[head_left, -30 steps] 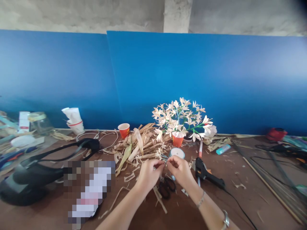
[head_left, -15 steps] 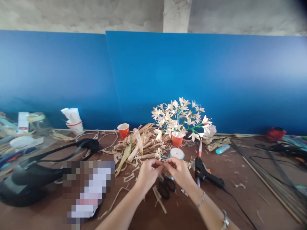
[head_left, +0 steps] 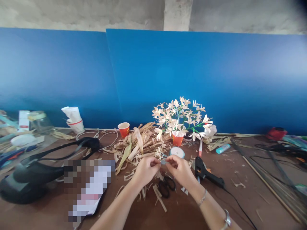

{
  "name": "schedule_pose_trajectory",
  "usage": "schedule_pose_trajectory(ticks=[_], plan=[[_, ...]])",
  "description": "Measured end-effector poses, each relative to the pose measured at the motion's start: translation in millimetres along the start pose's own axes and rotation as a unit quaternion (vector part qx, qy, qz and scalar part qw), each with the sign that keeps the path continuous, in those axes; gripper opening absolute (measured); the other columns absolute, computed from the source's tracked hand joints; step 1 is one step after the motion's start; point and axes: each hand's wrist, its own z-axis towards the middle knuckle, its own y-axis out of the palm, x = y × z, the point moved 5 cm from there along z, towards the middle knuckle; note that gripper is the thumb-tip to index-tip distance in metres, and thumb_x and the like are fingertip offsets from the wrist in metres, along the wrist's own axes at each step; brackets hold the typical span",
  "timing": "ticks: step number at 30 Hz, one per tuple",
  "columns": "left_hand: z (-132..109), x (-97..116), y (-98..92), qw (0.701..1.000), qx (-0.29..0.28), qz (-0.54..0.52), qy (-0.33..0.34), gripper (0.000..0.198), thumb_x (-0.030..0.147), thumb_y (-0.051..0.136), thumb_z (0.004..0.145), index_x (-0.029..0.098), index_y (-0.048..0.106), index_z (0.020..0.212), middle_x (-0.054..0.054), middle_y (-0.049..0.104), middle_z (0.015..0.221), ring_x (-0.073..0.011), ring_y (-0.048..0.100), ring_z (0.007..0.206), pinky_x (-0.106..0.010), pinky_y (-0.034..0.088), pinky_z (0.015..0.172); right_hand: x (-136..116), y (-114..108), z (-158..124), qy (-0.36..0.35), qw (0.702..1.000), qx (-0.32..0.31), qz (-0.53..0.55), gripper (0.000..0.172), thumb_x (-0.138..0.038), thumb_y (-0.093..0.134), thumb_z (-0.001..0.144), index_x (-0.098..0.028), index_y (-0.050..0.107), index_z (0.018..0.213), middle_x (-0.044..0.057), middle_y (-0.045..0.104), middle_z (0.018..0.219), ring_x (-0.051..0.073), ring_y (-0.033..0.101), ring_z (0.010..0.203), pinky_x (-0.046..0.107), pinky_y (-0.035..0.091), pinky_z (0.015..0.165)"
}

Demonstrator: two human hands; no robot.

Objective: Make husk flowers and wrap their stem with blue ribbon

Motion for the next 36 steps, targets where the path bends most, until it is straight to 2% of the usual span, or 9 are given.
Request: schedule_pose_trajectory(ticks=[3, 6, 9, 15, 18, 23, 26, 28, 36], plan=[[6, -9, -13.5, 0.997, 0.037, -0.056, -0.036, 0.018, 0.028, 0.055, 0.068, 0.012, 0.064, 0.066, -0.003, 0.064, 0.059, -0.0143, 0.055, 0.055, -0.024, 0.038, 0.053, -13, -8, -6, -0.057, 0.991, 0.042, -0.114, 0.013, -0.016, 0.05, 0.072, -0.017, 0.056, 0.084, 0.004, 0.061, 0.079, 0.012, 0.055, 0.06, 0.024, 0.042, 0.061], [10, -13, -23.5, 0.989, 0.052, -0.133, -0.048, 0.019, 0.029, 0.058, 0.066, 0.012, 0.065, 0.065, -0.004, 0.065, 0.064, -0.0144, 0.056, 0.062, -0.025, 0.041, 0.063, -18, 2, -17, -0.04, 0.976, -0.068, -0.202, 0.003, -0.018, 0.053, 0.069, -0.019, 0.055, 0.071, 0.0, 0.059, 0.063, 0.013, 0.054, 0.057, 0.021, 0.037, 0.053], [11, -17, -26.0, 0.98, 0.051, -0.183, -0.061, 0.019, 0.03, 0.061, 0.065, 0.012, 0.066, 0.064, -0.003, 0.064, 0.061, -0.0134, 0.056, 0.061, -0.025, 0.041, 0.065, -20, 13, -27, -0.016, 0.95, -0.154, -0.273, 0.01, -0.018, 0.058, 0.062, -0.02, 0.055, 0.072, -0.001, 0.059, 0.06, 0.014, 0.055, 0.056, 0.021, 0.032, 0.049], [10, -24, -22.5, 0.954, 0.03, -0.281, -0.102, 0.019, 0.03, 0.067, 0.063, 0.012, 0.066, 0.067, -0.003, 0.063, 0.062, -0.0104, 0.053, 0.058, -0.021, 0.036, 0.054, -20, 12, -28, -0.003, 0.927, -0.144, -0.346, 0.026, -0.01, 0.049, 0.059, -0.019, 0.058, 0.082, 0.004, 0.064, 0.073, 0.019, 0.059, 0.069, 0.024, 0.032, 0.056], [9, -22, -24.0, 0.94, 0.024, -0.319, -0.117, 0.015, 0.026, 0.068, 0.061, 0.012, 0.065, 0.063, -0.002, 0.061, 0.059, -0.0079, 0.05, 0.053, -0.019, 0.033, 0.05, -12, 8, -24, 0.023, 0.941, -0.165, -0.293, 0.031, -0.009, 0.05, 0.056, -0.021, 0.06, 0.083, 0.002, 0.063, 0.072, 0.016, 0.057, 0.068, 0.022, 0.033, 0.056], [10, -18, -33.2, 0.927, 0.058, -0.352, -0.116, 0.012, 0.021, 0.07, 0.059, 0.011, 0.066, 0.065, -0.002, 0.06, 0.061, -0.0081, 0.051, 0.055, -0.018, 0.034, 0.048, 11, 10, -18, 0.116, 0.965, -0.217, -0.088, 0.036, -0.008, 0.051, 0.052, -0.018, 0.06, 0.086, -0.001, 0.061, 0.07, 0.013, 0.055, 0.061, 0.02, 0.036, 0.05], [12, -12, -35.6, 0.9, 0.044, -0.426, -0.086, 0.01, 0.017, 0.069, 0.06, 0.012, 0.066, 0.068, -0.004, 0.064, 0.074, -0.0099, 0.055, 0.064, -0.017, 0.038, 0.051, 20, 12, -19, 0.219, 0.941, -0.253, 0.056, 0.04, -0.01, 0.053, 0.054, -0.016, 0.058, 0.094, 0.0, 0.061, 0.071, 0.013, 0.057, 0.057, 0.019, 0.039, 0.046], [12, -8, -36.7, 0.882, 0.029, -0.466, -0.067, 0.007, 0.016, 0.065, 0.063, 0.012, 0.066, 0.069, -0.006, 0.066, 0.084, -0.0113, 0.057, 0.071, -0.017, 0.04, 0.054, 19, 10, -19, 0.251, 0.922, -0.268, 0.125, 0.038, -0.015, 0.058, 0.058, -0.015, 0.057, 0.096, 0.0, 0.061, 0.071, 0.012, 0.058, 0.057, 0.017, 0.039, 0.044], [12, -7, -40.5, 0.868, 0.031, -0.493, -0.047, 0.007, 0.02, 0.064, 0.066, 0.013, 0.061, 0.068, -0.006, 0.066, 0.086, -0.014, 0.059, 0.076, -0.022, 0.043, 0.063, 13, 4, -19, 0.23, 0.886, -0.303, 0.265, 0.03, -0.032, 0.067, 0.063, -0.016, 0.056, 0.085, -0.006, 0.051, 0.058, 0.005, 0.052, 0.046, 0.012, 0.024, 0.037]])
